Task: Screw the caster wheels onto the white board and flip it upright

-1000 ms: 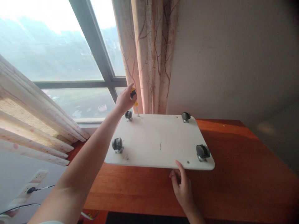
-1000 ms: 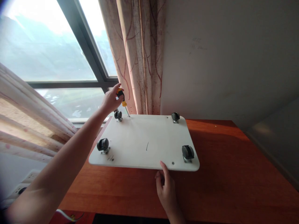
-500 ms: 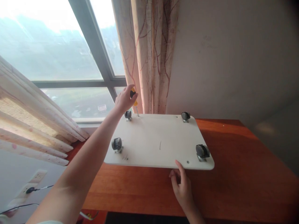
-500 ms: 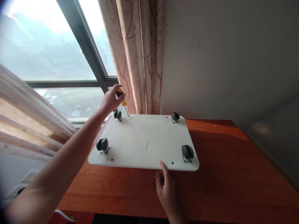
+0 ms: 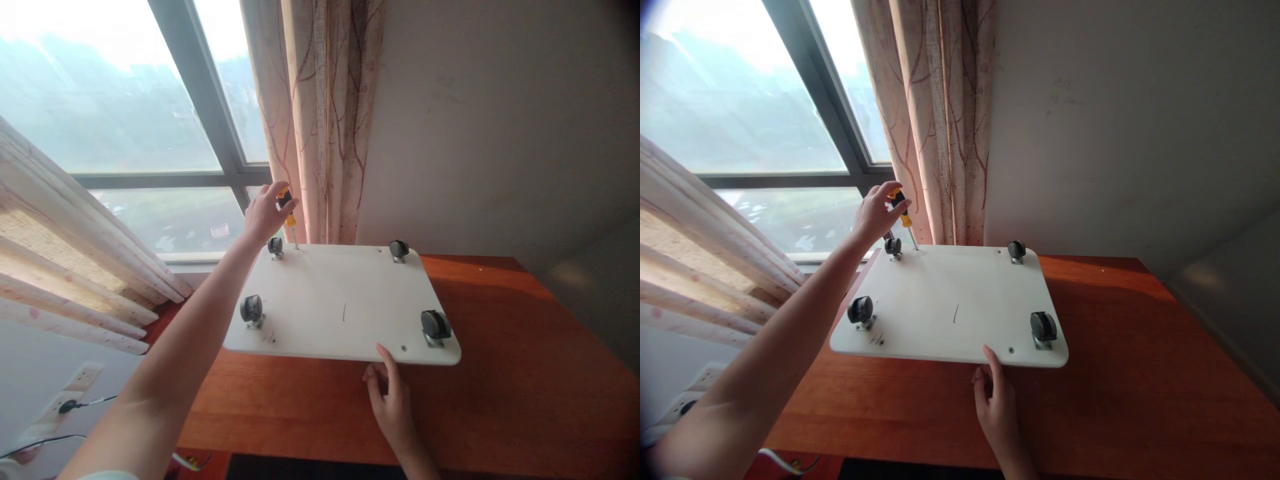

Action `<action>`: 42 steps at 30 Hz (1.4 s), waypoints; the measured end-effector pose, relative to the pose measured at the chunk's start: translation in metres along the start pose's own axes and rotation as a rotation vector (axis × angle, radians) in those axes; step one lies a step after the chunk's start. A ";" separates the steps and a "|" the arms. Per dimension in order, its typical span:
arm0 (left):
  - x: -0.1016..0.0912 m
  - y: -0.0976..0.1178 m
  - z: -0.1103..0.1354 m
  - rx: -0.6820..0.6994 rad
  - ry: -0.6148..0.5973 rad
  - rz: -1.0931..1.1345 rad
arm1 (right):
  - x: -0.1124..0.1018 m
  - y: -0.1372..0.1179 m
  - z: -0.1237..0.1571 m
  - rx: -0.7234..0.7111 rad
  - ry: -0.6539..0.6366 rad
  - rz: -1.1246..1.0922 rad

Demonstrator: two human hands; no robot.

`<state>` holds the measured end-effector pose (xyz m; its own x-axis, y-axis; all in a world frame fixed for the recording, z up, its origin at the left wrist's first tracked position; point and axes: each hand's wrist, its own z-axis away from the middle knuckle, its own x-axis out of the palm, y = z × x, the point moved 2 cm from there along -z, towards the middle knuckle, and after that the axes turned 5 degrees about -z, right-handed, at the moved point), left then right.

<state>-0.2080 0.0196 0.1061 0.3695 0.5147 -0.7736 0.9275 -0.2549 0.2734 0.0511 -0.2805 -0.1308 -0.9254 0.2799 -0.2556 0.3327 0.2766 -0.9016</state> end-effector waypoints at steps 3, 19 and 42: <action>-0.004 0.001 0.000 -0.026 0.064 -0.067 | 0.000 -0.001 -0.001 -0.001 -0.003 0.002; -0.006 0.008 -0.005 -0.012 0.042 -0.065 | 0.000 0.000 0.001 0.016 -0.024 0.007; -0.009 0.012 -0.002 0.011 -0.056 -0.090 | 0.000 0.003 0.002 0.038 -0.044 -0.026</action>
<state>-0.2000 0.0136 0.1175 0.2803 0.4894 -0.8258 0.9562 -0.2182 0.1952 0.0514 -0.2813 -0.1347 -0.9410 0.2318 -0.2468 0.3024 0.2474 -0.9205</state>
